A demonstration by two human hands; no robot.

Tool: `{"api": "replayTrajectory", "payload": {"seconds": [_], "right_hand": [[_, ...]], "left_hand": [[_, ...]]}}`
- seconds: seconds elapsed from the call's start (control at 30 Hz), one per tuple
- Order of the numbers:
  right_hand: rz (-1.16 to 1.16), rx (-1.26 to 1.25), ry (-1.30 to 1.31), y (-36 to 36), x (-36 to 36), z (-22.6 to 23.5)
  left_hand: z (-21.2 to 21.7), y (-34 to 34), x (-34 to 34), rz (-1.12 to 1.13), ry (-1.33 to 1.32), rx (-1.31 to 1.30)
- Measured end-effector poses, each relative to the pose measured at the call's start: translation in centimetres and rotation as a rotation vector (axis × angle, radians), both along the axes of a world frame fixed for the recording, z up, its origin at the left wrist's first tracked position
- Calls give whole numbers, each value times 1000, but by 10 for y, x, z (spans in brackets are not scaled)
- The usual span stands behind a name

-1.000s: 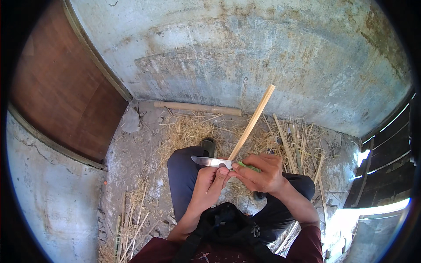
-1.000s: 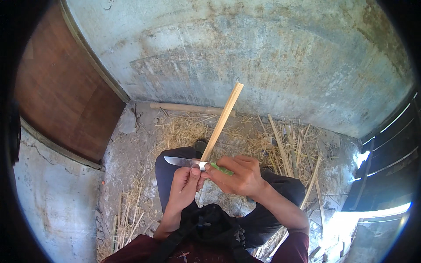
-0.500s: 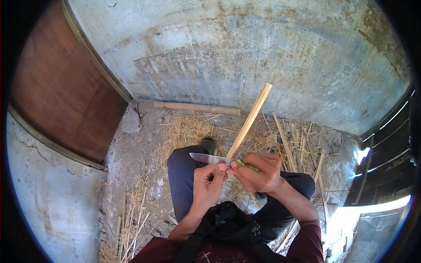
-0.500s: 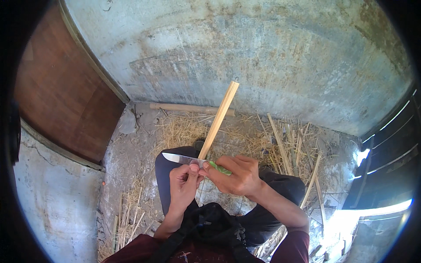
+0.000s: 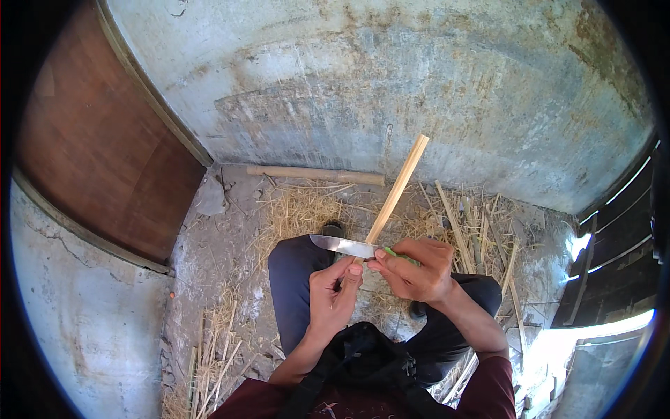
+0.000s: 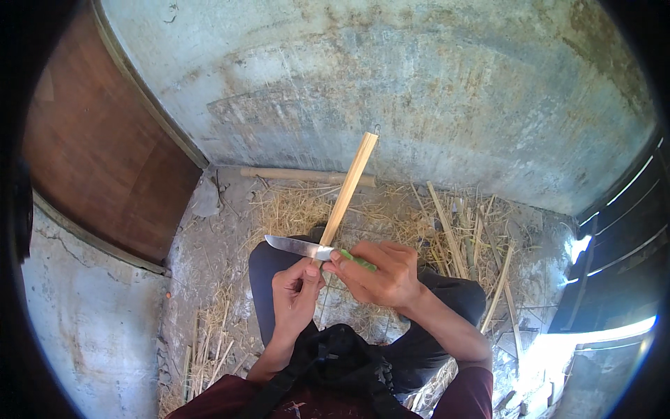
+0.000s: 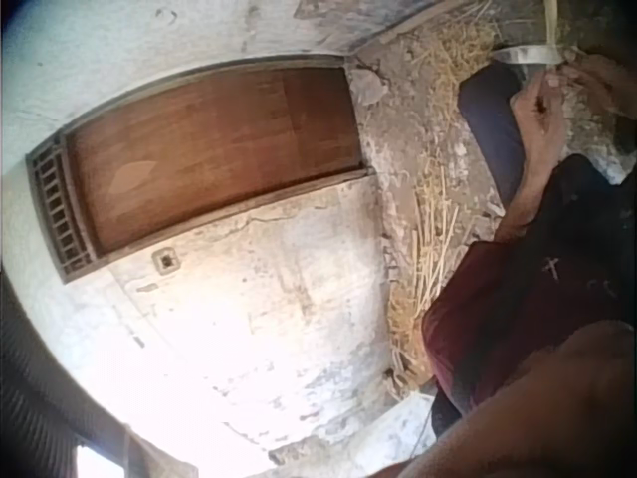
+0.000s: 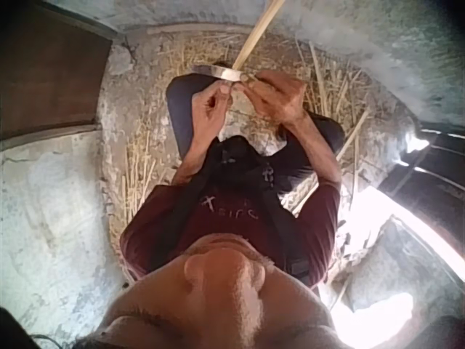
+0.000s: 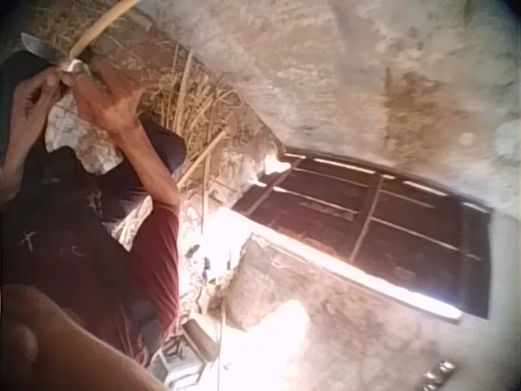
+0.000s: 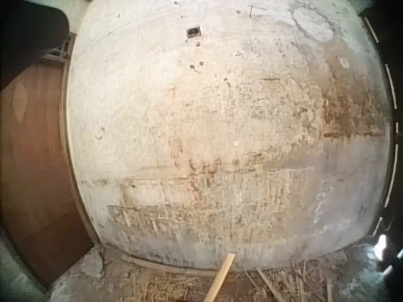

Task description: The person carves a long wooden stick using a small knife, shaving off thin strips of wood while holding the stick in one hand and the knife in the other.

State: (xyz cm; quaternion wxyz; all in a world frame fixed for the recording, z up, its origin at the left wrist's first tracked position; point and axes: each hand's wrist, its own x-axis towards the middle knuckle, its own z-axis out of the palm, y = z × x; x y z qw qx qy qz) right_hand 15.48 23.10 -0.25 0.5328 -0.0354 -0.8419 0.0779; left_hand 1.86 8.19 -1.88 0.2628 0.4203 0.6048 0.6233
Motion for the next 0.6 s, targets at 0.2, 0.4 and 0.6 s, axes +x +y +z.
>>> {"api": "replayTrajectory", "payload": {"seconds": [0.2, 0.4, 0.6], "right_hand": [[1, 12, -10, 2, 2, 2], [4, 7, 11, 5, 3, 5], [-7, -45, 9, 11, 7, 6]], "left_hand": [[4, 0, 1, 26, 16, 1], [9, 0, 0, 54, 87, -12], [14, 1, 2, 70, 154, 12]]}}
